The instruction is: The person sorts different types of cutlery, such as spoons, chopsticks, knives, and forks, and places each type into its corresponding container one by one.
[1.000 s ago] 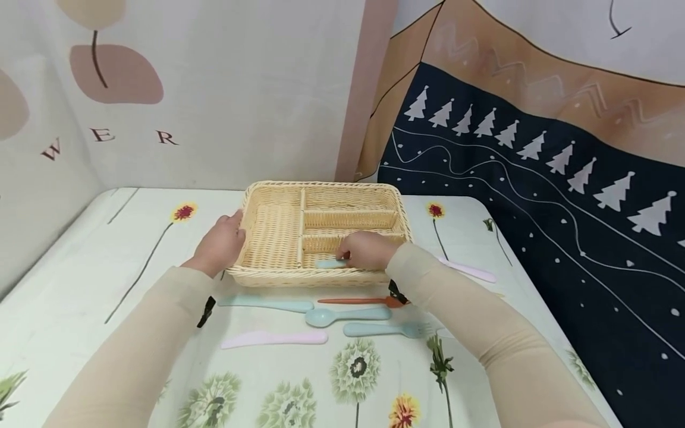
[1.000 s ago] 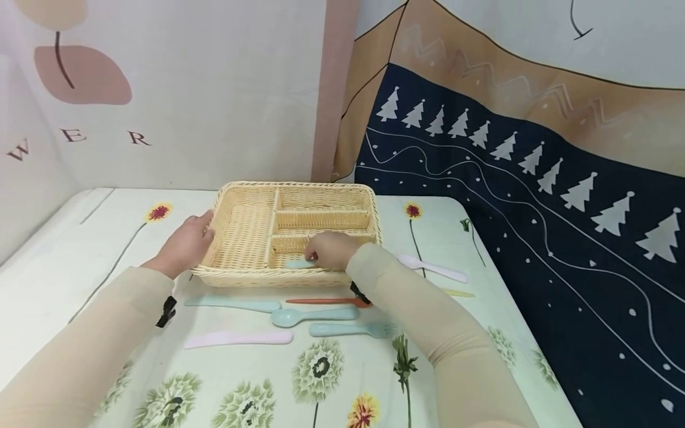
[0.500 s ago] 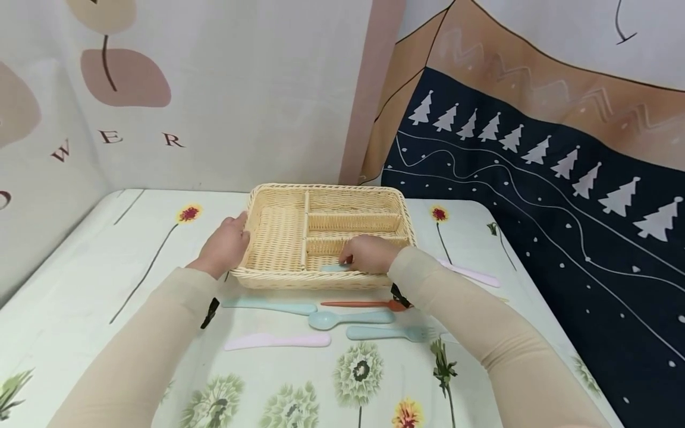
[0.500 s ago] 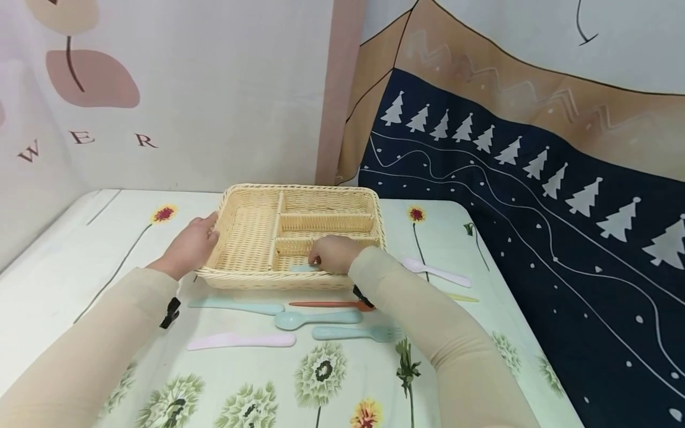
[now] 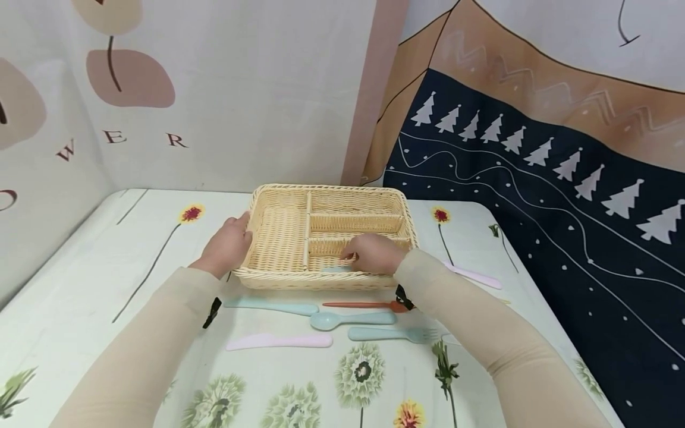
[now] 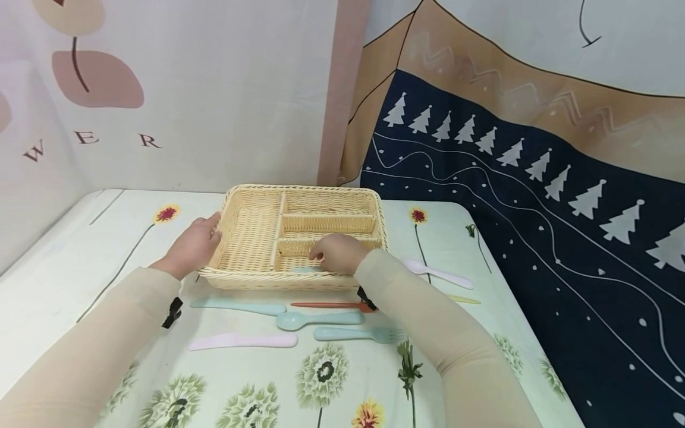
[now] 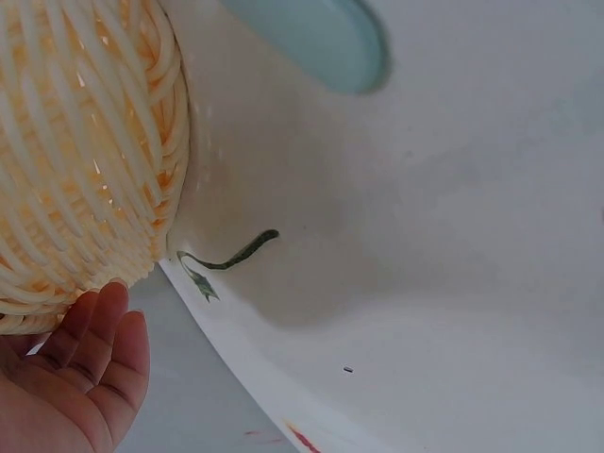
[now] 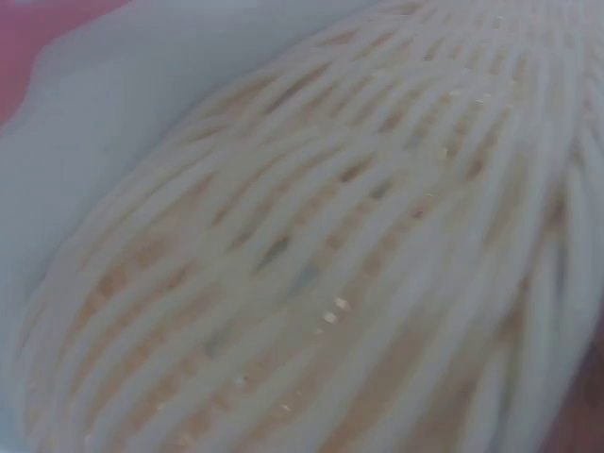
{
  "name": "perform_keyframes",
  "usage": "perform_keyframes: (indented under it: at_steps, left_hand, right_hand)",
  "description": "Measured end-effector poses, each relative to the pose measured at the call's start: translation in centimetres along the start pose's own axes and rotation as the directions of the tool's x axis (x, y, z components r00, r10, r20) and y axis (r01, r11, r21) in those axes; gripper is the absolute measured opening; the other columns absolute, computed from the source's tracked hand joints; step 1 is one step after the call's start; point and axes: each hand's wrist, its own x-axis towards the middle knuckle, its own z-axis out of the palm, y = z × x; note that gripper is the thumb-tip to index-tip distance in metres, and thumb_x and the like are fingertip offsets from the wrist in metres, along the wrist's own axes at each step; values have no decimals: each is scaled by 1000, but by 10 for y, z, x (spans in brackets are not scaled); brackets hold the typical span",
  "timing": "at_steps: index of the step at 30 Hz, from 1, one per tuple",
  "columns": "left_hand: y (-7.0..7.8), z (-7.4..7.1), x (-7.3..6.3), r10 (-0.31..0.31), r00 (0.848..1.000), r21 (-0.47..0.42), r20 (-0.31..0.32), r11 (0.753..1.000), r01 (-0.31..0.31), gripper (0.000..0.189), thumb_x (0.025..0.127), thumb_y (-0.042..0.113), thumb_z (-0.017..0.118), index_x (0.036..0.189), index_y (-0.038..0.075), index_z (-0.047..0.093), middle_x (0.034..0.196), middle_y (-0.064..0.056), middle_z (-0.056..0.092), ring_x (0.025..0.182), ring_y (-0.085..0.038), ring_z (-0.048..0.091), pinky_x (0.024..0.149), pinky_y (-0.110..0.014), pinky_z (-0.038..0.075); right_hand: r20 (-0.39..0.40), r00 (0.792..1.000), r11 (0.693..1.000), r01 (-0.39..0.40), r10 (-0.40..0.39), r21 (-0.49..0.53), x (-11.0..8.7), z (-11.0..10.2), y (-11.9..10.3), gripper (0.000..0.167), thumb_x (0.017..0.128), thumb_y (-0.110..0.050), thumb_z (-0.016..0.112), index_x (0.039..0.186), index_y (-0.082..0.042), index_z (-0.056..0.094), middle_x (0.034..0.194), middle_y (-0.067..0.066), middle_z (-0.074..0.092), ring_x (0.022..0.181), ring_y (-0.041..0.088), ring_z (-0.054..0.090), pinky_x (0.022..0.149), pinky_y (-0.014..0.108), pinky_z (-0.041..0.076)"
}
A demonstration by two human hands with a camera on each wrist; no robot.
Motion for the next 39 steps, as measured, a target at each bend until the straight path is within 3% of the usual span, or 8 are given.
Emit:
perform_keyframes:
  at_steps: [8, 14, 19, 23, 29, 33, 39]
  left_hand:
    - [-4, 1, -1, -1, 1000, -1, 2, 1000, 1, 56, 104, 17, 29, 152, -5, 10, 135, -32, 37, 100, -33, 48, 92, -49, 45]
    - [-6, 3, -4, 11, 1000, -3, 6, 1000, -11, 55, 104, 16, 28, 151, -6, 10, 135, -33, 36, 100, -34, 48, 91, -49, 45]
    - [-7, 6, -5, 13, 1000, -6, 3, 1000, -13, 55, 104, 15, 29, 151, -7, 10, 134, -33, 37, 99, -34, 49, 89, -47, 46]
    - [-5, 6, -5, 18, 1000, -12, 0, 1000, -18, 55, 104, 15, 29, 151, -7, 11, 133, -32, 38, 97, -32, 49, 85, -45, 46]
    - [-3, 3, -3, 21, 1000, -17, -10, 1000, -21, 55, 104, 15, 30, 151, -7, 11, 134, -32, 38, 98, -33, 48, 88, -47, 46]
    - [-2, 2, -1, 19, 1000, -13, -12, 1000, -19, 55, 104, 15, 31, 151, -7, 11, 134, -32, 38, 99, -33, 48, 90, -47, 46]
    - [-2, 2, 0, 15, 1000, -22, -9, 1000, -16, 56, 105, 16, 31, 151, -6, 10, 132, -31, 39, 97, -33, 49, 86, -45, 47]
  right_hand:
    - [-99, 994, 994, -45, 55, 103, -12, -10, -7, 30, 90, -10, 68, 120, -12, 70, 117, 2, 68, 111, 16, 60, 94, 33, 48]
    - [-192, 981, 995, -14, 33, 97, -23, -9, -11, 30, 89, -12, 70, 119, -11, 70, 116, 2, 68, 106, 16, 61, 92, 32, 49]
    - [-271, 962, 991, 14, 23, 133, -34, -8, -14, 30, 89, -13, 70, 118, -11, 70, 115, 2, 68, 100, 16, 60, 88, 30, 51]
    - [-331, 942, 974, 25, 52, 223, -45, -10, -16, 29, 90, -13, 68, 120, -11, 69, 116, 2, 67, 100, 15, 60, 87, 32, 52]
    - [-417, 909, 951, 105, 27, 291, -60, -13, -14, 30, 89, -10, 69, 119, -9, 69, 115, 3, 67, 101, 17, 61, 82, 34, 53]
    - [-440, 898, 946, 139, 4, 293, -68, -10, -13, 29, 89, -10, 69, 118, -8, 70, 115, 6, 67, 101, 20, 62, 80, 34, 53]
    - [-423, 906, 941, 138, 6, 309, -78, -3, -9, 30, 89, -10, 69, 119, -8, 69, 114, 4, 67, 102, 19, 62, 80, 34, 52]
